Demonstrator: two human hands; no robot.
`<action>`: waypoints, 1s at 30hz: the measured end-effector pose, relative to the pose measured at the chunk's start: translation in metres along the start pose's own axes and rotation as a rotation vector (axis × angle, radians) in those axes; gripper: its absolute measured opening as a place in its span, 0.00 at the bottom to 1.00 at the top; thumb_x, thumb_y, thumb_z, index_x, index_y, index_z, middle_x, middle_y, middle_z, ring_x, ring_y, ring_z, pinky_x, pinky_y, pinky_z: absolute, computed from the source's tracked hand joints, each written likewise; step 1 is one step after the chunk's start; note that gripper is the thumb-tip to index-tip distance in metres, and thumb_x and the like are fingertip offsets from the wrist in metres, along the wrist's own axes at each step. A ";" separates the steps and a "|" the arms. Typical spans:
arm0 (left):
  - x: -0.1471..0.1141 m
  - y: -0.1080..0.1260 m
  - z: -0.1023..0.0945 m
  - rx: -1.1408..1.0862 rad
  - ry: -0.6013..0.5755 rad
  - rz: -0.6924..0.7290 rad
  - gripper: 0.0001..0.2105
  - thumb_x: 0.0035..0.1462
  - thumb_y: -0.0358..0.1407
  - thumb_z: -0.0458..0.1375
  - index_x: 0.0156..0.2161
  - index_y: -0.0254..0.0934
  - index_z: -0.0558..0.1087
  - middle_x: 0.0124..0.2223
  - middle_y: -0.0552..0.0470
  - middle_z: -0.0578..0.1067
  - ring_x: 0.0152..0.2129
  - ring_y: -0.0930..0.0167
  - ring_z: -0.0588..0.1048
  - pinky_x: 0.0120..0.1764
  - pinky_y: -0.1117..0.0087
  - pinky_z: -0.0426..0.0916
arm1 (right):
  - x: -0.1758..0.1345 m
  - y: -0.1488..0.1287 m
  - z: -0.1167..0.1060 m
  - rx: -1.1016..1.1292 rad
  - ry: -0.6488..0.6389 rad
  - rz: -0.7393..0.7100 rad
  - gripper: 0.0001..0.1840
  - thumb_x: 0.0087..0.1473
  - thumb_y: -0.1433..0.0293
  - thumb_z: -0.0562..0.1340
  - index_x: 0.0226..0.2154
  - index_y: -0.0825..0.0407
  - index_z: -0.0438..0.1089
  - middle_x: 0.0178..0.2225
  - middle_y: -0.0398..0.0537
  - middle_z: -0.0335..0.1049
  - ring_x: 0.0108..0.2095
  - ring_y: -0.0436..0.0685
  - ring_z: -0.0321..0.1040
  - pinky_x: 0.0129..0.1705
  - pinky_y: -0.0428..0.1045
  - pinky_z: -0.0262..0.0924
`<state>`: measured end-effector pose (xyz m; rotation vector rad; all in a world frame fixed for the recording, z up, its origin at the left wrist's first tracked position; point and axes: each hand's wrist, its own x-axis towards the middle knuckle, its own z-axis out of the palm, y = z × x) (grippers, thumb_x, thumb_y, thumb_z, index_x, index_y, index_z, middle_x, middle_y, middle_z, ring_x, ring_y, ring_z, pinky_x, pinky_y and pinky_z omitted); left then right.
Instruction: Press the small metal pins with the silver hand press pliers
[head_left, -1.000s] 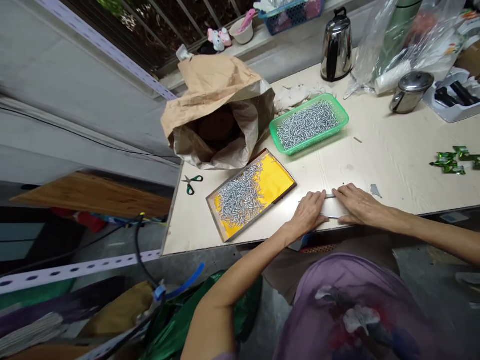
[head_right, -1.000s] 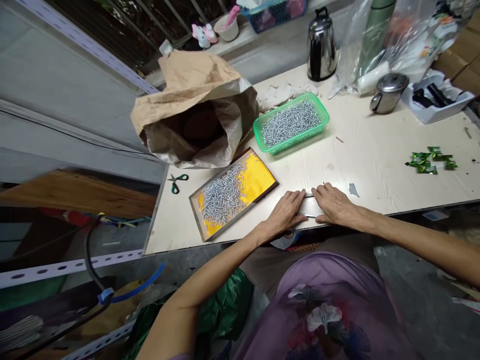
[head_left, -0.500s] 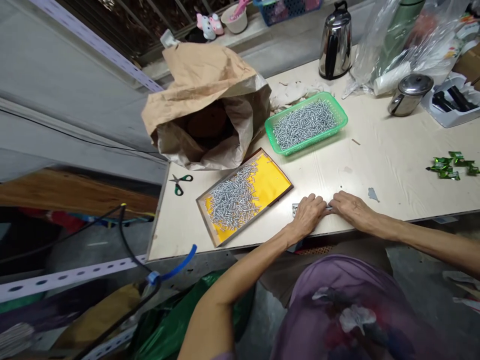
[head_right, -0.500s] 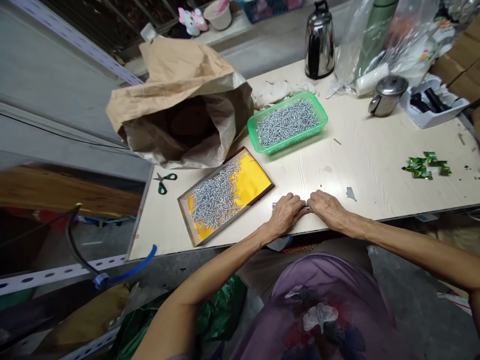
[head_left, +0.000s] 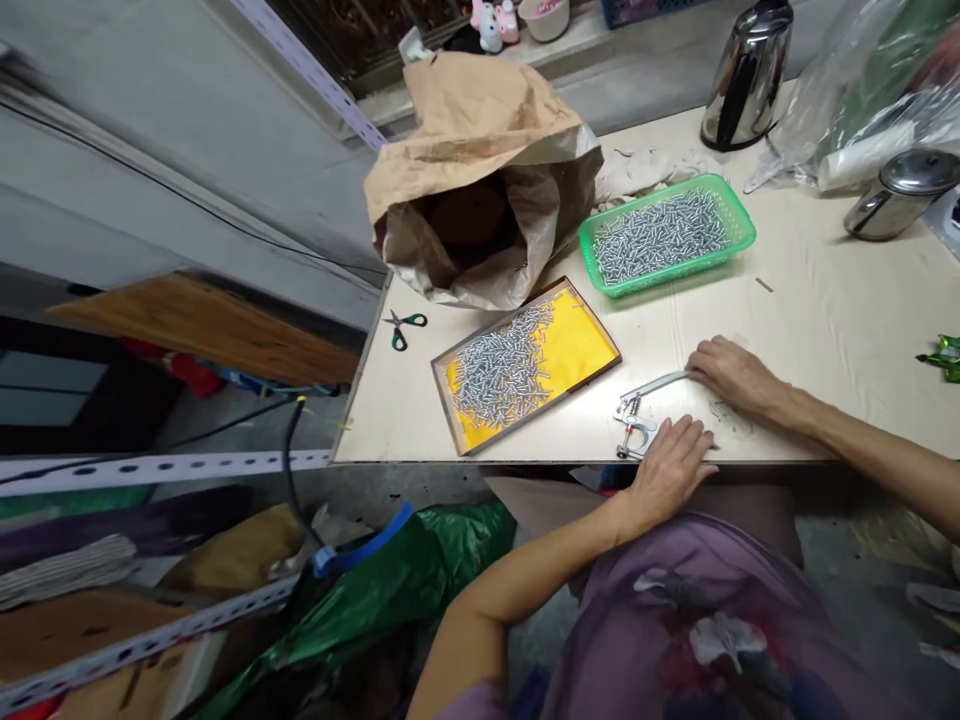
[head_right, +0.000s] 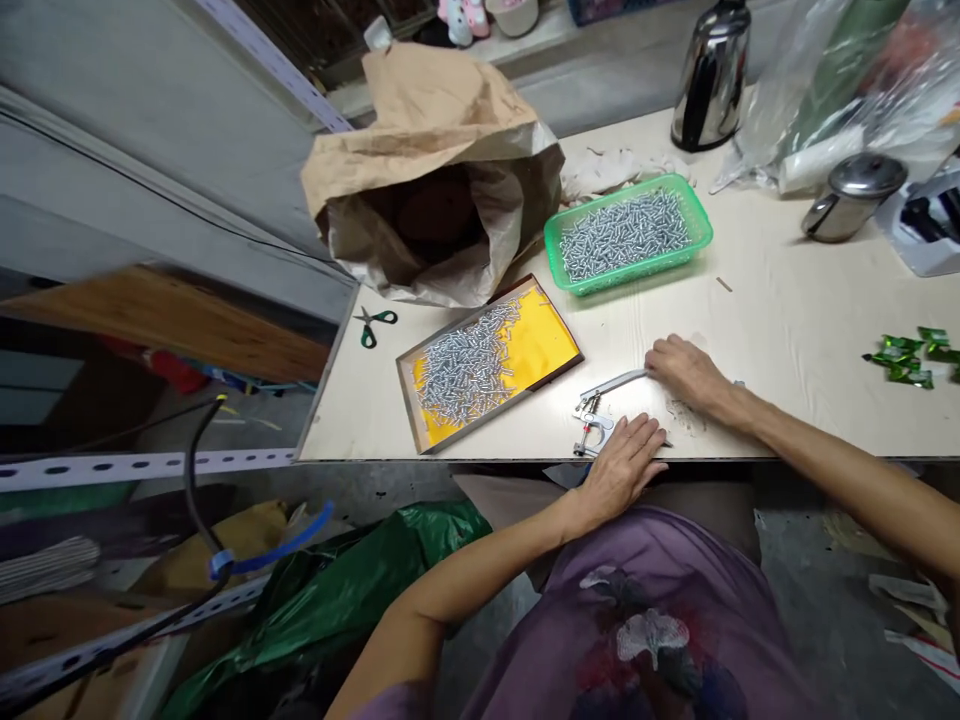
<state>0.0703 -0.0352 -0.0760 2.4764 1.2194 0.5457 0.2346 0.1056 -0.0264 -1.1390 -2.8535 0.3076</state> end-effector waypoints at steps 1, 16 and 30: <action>0.001 -0.001 0.000 -0.016 0.008 0.001 0.20 0.66 0.40 0.49 0.59 0.32 0.65 0.59 0.35 0.70 0.62 0.59 0.63 0.62 0.50 0.59 | 0.006 0.000 -0.002 -0.012 -0.008 0.016 0.14 0.61 0.72 0.51 0.33 0.54 0.72 0.34 0.55 0.70 0.36 0.60 0.62 0.37 0.52 0.56; -0.048 -0.048 -0.088 0.235 0.432 -0.007 0.13 0.66 0.33 0.48 0.44 0.38 0.75 0.34 0.48 0.77 0.33 0.70 0.74 0.40 0.66 0.73 | 0.046 -0.089 0.028 0.154 -0.002 -0.532 0.08 0.58 0.73 0.58 0.28 0.52 0.70 0.35 0.52 0.70 0.39 0.59 0.61 0.38 0.53 0.54; -0.008 -0.152 -0.168 0.521 -0.342 -0.401 0.12 0.63 0.25 0.48 0.36 0.33 0.74 0.38 0.42 0.72 0.40 0.63 0.67 0.39 0.65 0.66 | 0.118 -0.020 -0.105 0.145 0.478 0.181 0.13 0.61 0.70 0.53 0.47 0.54 0.67 0.46 0.62 0.68 0.44 0.65 0.67 0.45 0.60 0.66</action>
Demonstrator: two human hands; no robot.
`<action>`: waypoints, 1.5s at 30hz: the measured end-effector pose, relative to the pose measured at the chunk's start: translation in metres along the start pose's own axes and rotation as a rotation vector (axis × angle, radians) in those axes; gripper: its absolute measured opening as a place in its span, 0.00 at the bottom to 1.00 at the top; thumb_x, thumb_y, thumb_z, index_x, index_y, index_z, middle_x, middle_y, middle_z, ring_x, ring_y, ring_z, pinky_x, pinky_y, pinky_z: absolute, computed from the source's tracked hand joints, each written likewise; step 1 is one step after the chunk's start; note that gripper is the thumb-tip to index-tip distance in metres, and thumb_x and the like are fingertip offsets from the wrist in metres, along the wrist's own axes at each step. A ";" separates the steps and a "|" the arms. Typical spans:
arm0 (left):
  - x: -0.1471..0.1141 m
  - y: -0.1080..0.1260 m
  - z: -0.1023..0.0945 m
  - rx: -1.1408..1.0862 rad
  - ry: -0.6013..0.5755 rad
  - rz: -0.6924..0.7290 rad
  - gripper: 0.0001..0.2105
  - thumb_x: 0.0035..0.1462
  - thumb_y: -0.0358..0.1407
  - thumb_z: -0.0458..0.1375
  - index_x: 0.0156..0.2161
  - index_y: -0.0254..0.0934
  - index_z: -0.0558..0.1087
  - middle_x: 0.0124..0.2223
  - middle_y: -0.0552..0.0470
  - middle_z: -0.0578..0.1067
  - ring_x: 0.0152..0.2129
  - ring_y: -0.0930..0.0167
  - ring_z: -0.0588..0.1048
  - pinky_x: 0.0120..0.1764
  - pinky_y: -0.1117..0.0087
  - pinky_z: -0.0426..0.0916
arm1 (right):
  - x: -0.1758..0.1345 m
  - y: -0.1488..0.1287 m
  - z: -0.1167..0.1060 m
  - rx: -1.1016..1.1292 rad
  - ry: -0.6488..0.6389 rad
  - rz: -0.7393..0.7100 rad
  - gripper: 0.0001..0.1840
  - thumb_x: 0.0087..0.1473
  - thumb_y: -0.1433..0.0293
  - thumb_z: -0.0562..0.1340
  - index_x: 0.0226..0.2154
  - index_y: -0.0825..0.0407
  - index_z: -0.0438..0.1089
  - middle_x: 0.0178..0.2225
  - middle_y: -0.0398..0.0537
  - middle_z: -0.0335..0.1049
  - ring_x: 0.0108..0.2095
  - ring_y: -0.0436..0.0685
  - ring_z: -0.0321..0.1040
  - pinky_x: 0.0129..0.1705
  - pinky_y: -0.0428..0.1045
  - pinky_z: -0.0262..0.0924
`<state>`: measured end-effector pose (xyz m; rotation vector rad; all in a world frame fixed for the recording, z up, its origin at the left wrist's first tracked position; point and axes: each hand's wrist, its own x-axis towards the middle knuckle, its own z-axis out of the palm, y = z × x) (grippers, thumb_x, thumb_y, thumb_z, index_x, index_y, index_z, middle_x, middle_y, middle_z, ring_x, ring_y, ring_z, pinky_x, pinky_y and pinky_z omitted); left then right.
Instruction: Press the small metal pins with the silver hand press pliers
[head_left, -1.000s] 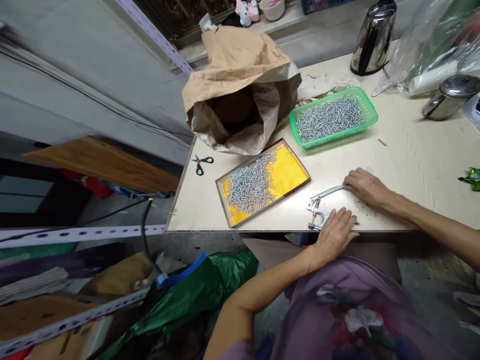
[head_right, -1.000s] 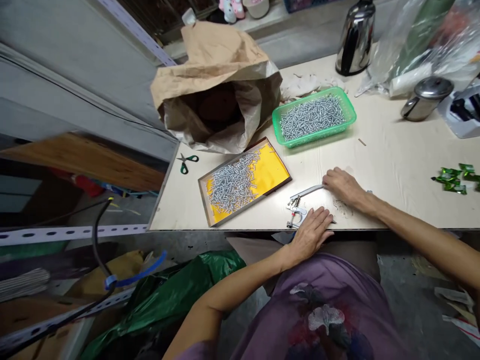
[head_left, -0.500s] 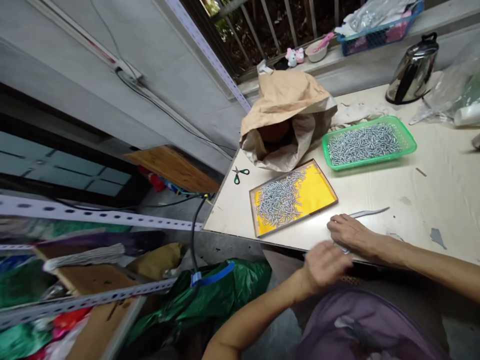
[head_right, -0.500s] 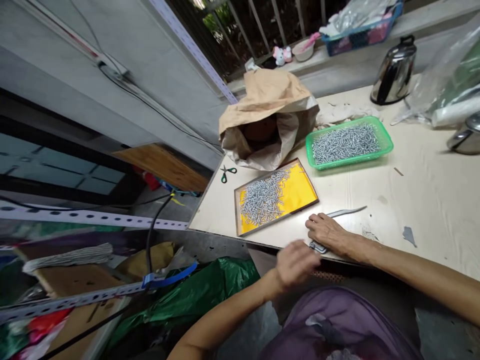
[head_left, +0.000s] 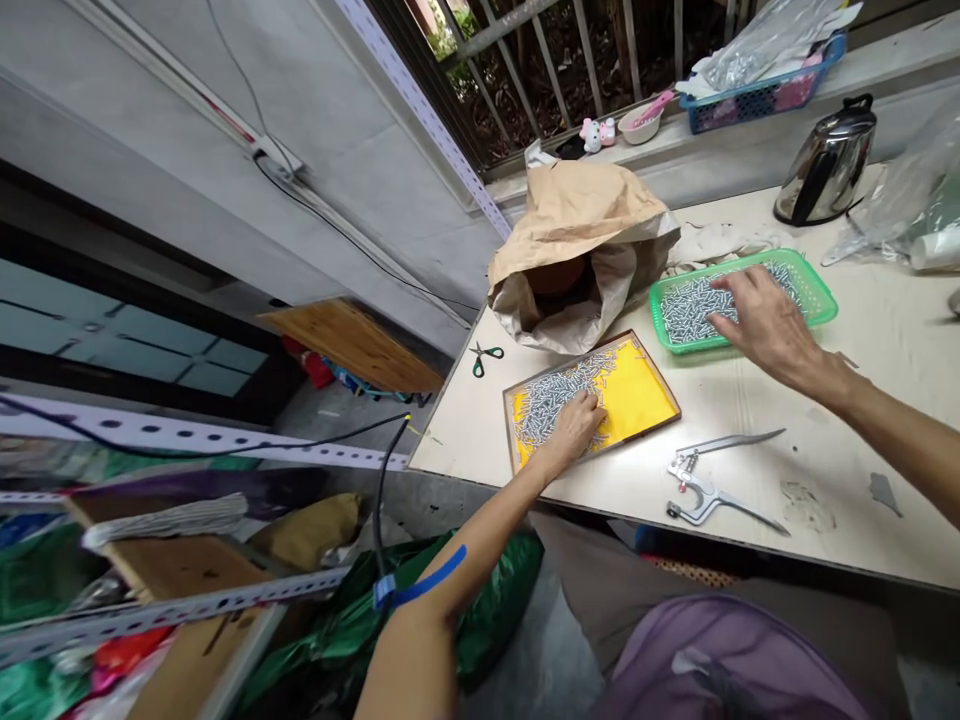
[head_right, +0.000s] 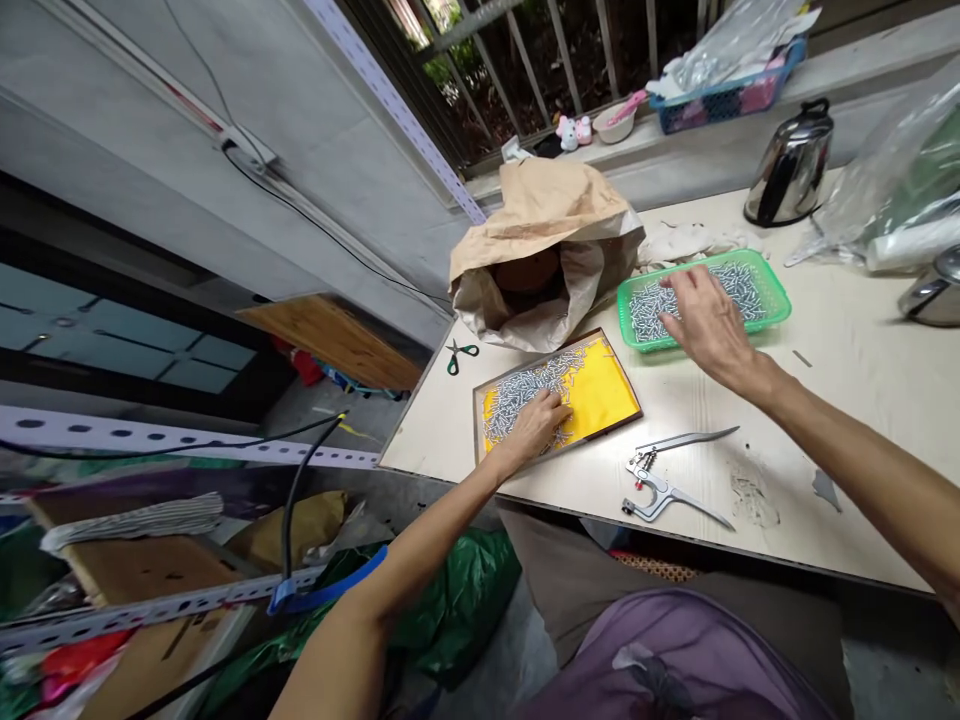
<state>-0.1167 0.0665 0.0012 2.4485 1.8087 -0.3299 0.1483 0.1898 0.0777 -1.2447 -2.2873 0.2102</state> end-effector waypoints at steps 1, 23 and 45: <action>0.000 -0.002 -0.002 0.004 -0.011 0.022 0.12 0.62 0.25 0.48 0.35 0.33 0.74 0.38 0.42 0.72 0.40 0.63 0.67 0.39 0.65 0.66 | -0.003 0.004 0.000 -0.033 -0.036 0.000 0.15 0.61 0.70 0.54 0.49 0.56 0.66 0.48 0.63 0.67 0.45 0.65 0.67 0.45 0.60 0.66; -0.018 0.105 0.013 -1.170 -0.364 -0.491 0.15 0.42 0.43 0.62 0.27 0.29 0.77 0.20 0.57 0.67 0.19 0.79 0.59 0.23 0.77 0.52 | -0.201 -0.008 0.044 -0.007 -0.572 -0.080 0.10 0.65 0.69 0.52 0.34 0.52 0.67 0.33 0.48 0.68 0.28 0.52 0.65 0.27 0.47 0.47; -0.013 0.112 0.011 -0.980 -0.590 -0.436 0.06 0.41 0.35 0.56 0.23 0.33 0.72 0.16 0.59 0.64 0.15 0.78 0.61 0.20 0.77 0.55 | -0.212 -0.011 0.044 0.023 -0.496 -0.171 0.11 0.61 0.78 0.50 0.35 0.52 0.66 0.31 0.48 0.67 0.29 0.54 0.62 0.28 0.49 0.46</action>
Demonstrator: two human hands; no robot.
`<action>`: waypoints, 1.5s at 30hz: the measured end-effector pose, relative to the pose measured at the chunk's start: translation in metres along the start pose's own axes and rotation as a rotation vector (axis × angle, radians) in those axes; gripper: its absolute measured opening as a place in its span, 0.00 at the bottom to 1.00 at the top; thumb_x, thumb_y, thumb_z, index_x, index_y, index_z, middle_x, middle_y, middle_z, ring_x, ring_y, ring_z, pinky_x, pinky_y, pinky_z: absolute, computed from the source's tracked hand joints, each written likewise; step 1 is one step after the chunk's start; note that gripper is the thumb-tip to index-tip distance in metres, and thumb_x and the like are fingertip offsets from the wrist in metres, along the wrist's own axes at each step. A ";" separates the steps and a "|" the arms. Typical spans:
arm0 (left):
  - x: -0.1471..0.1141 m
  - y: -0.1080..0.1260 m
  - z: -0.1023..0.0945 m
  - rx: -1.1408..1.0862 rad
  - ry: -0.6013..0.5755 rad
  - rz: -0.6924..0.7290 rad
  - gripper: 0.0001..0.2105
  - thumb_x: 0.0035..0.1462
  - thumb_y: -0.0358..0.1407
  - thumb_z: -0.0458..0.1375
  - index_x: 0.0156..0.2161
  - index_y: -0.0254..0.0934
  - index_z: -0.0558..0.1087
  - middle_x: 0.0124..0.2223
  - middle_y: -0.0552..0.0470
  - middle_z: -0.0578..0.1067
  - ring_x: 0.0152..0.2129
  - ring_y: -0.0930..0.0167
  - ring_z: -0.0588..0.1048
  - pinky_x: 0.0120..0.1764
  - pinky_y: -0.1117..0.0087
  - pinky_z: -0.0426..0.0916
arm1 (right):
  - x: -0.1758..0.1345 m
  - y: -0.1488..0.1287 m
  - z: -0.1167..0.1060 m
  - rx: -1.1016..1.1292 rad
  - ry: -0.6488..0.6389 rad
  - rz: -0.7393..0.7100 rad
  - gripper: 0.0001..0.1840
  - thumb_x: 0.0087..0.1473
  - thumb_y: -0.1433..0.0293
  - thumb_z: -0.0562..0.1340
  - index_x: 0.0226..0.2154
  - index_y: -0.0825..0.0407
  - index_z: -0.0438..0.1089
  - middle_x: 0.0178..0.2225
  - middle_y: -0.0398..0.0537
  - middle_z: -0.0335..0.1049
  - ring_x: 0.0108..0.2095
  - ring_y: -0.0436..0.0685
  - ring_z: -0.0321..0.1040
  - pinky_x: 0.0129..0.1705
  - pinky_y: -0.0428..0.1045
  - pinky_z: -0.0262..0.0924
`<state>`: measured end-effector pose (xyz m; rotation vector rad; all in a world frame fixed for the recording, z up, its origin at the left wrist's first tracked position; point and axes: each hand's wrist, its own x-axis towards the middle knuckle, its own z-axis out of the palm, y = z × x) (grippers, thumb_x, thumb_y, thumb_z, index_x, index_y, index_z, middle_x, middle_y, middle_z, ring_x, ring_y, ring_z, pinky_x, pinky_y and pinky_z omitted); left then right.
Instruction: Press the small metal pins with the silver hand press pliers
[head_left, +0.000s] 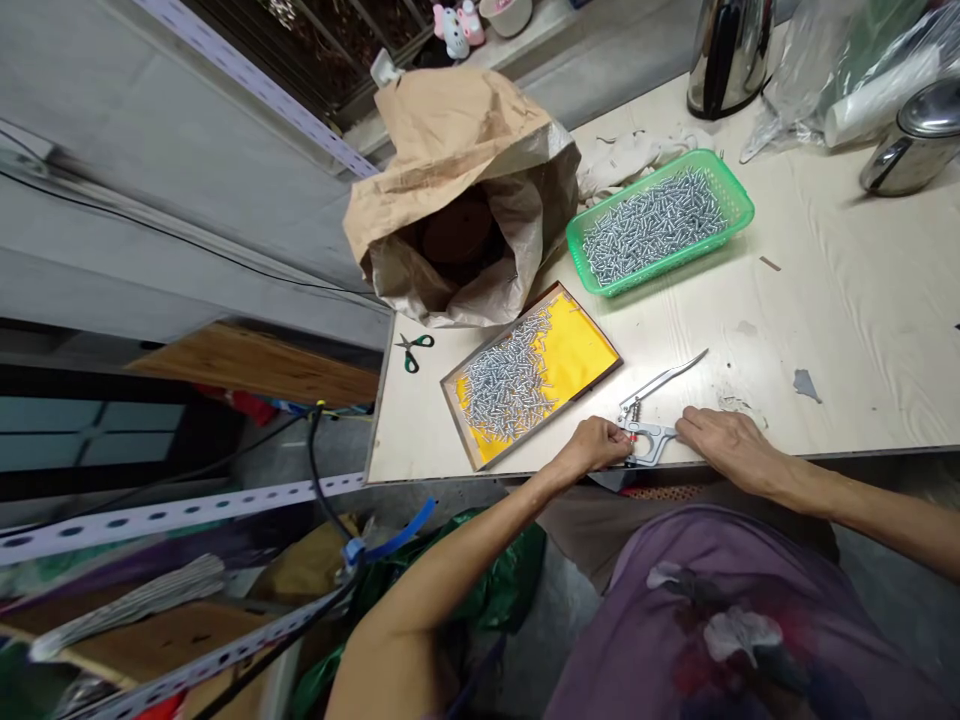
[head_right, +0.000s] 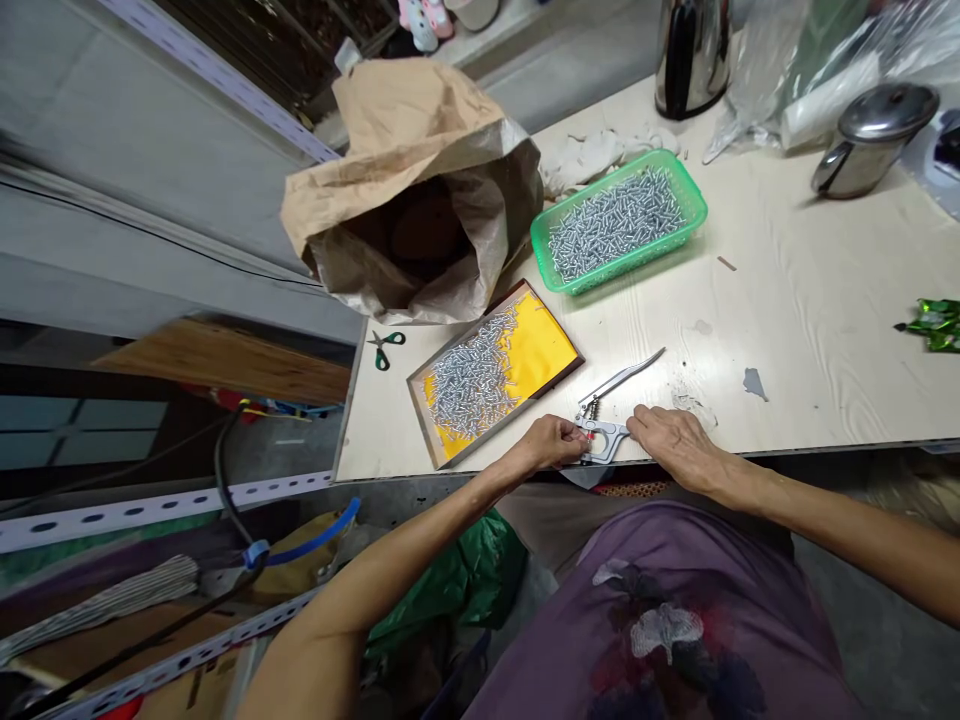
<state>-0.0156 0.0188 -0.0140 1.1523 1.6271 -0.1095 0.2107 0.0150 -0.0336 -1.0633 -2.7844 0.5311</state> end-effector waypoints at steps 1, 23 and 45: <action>-0.001 0.000 0.000 -0.013 0.000 0.002 0.07 0.41 0.35 0.56 0.23 0.33 0.72 0.16 0.59 0.63 0.15 0.78 0.60 0.20 0.78 0.55 | 0.001 0.000 -0.002 -0.009 -0.017 0.004 0.11 0.62 0.77 0.50 0.35 0.52 0.66 0.32 0.48 0.68 0.29 0.54 0.63 0.28 0.49 0.47; -0.016 0.001 0.001 0.218 0.141 0.094 0.12 0.53 0.39 0.58 0.22 0.33 0.70 0.20 0.55 0.67 0.21 0.73 0.67 0.27 0.73 0.62 | 0.016 0.034 -0.026 -0.144 0.042 -0.062 0.27 0.54 0.61 0.61 0.54 0.54 0.63 0.39 0.56 0.72 0.39 0.64 0.62 0.45 0.56 0.52; 0.024 0.050 0.026 0.871 0.238 0.873 0.21 0.62 0.44 0.55 0.55 0.33 0.63 0.46 0.43 0.70 0.43 0.61 0.67 0.42 0.61 0.66 | 0.000 0.039 -0.021 -0.029 0.054 0.055 0.17 0.58 0.66 0.59 0.48 0.56 0.67 0.43 0.60 0.69 0.44 0.66 0.64 0.44 0.59 0.60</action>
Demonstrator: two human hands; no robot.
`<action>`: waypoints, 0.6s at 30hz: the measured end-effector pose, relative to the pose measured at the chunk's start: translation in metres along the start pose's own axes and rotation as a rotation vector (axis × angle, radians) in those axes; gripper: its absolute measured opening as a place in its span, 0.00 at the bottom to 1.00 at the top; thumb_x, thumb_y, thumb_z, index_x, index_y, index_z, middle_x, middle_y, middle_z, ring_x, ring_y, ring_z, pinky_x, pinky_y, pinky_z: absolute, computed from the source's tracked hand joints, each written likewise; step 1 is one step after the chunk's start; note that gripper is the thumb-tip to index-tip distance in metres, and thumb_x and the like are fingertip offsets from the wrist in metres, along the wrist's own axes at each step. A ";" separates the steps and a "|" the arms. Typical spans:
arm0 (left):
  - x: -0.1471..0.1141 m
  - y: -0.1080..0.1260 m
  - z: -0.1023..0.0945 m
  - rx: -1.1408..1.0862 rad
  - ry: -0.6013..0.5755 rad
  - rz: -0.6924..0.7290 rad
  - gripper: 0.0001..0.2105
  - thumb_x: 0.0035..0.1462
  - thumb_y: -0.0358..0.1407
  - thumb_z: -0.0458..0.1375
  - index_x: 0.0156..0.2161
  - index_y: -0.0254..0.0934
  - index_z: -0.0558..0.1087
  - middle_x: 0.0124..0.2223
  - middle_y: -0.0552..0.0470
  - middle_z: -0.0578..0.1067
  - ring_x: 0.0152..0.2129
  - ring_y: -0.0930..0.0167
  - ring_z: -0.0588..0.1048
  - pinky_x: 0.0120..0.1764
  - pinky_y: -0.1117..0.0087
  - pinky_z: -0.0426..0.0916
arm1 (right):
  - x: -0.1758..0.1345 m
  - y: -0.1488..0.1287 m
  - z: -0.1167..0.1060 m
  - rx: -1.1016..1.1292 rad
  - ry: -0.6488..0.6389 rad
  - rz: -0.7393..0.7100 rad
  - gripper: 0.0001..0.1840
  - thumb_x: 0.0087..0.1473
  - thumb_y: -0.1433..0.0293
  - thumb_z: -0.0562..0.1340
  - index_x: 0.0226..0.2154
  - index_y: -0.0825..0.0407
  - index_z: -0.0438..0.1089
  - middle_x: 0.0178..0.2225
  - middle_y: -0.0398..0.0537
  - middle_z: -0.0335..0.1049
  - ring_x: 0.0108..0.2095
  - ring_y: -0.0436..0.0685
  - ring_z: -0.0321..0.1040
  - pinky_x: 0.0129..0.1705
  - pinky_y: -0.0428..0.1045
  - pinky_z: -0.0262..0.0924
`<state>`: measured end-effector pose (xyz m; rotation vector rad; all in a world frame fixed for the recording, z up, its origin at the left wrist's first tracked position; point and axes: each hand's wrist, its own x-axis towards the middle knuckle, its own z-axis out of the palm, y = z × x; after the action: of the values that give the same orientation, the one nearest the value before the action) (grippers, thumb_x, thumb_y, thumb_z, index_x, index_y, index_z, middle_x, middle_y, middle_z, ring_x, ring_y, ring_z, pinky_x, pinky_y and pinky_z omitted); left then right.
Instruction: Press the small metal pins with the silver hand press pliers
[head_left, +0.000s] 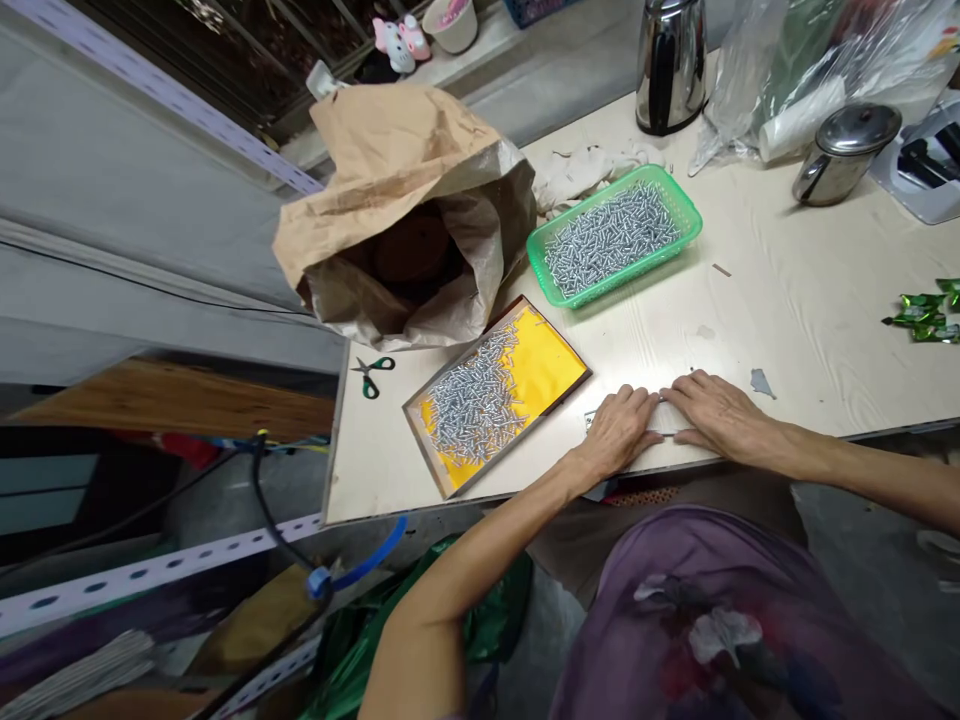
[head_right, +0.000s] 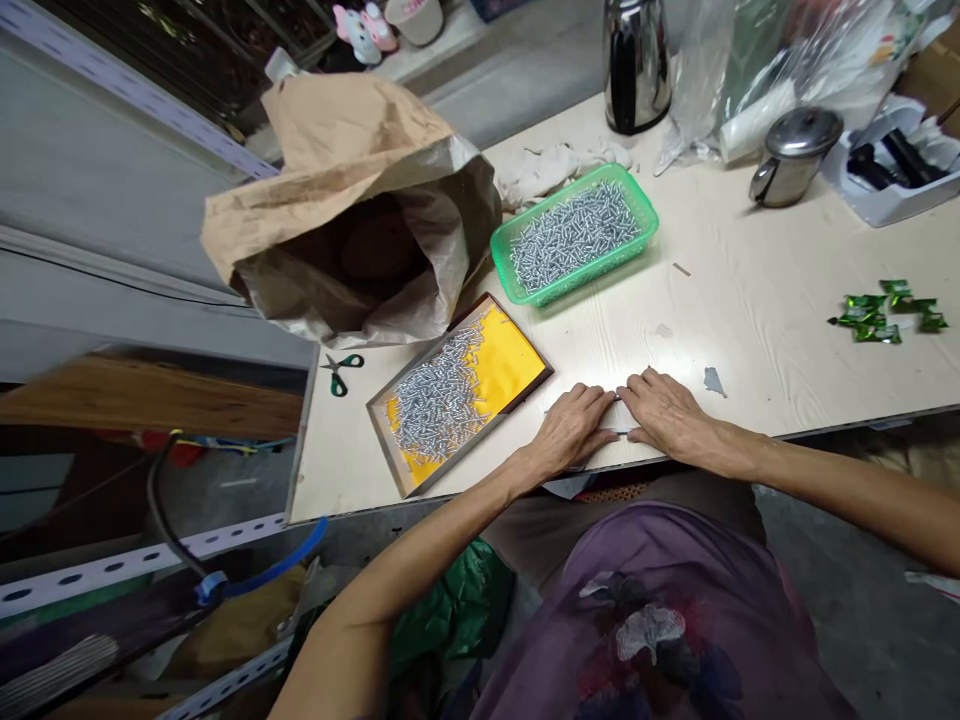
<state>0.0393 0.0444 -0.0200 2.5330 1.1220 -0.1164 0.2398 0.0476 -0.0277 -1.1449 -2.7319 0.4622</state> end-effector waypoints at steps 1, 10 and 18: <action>0.001 0.000 0.001 -0.003 0.006 -0.013 0.19 0.63 0.44 0.54 0.53 0.34 0.64 0.45 0.44 0.70 0.43 0.62 0.67 0.42 0.61 0.66 | 0.002 0.002 0.000 0.009 -0.006 -0.016 0.13 0.59 0.67 0.57 0.45 0.55 0.68 0.41 0.59 0.69 0.43 0.65 0.64 0.43 0.57 0.60; 0.007 0.001 0.012 -0.020 0.108 -0.133 0.10 0.65 0.39 0.51 0.45 0.35 0.70 0.42 0.45 0.73 0.43 0.64 0.70 0.43 0.63 0.68 | 0.013 0.009 -0.001 -0.023 -0.016 -0.028 0.12 0.63 0.69 0.53 0.39 0.56 0.71 0.36 0.55 0.70 0.37 0.60 0.63 0.40 0.53 0.58; -0.019 0.039 0.069 -0.126 0.454 -0.026 0.17 0.67 0.34 0.46 0.58 0.35 0.64 0.63 0.35 0.64 0.64 0.58 0.58 0.60 0.48 0.61 | 0.027 0.040 -0.013 -0.037 -0.074 -0.101 0.17 0.60 0.64 0.57 0.46 0.56 0.71 0.40 0.59 0.71 0.41 0.63 0.63 0.42 0.55 0.57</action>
<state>0.0595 -0.0176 -0.0683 2.4956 1.2746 0.5308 0.2513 0.0963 -0.0283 -1.0110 -2.8574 0.4504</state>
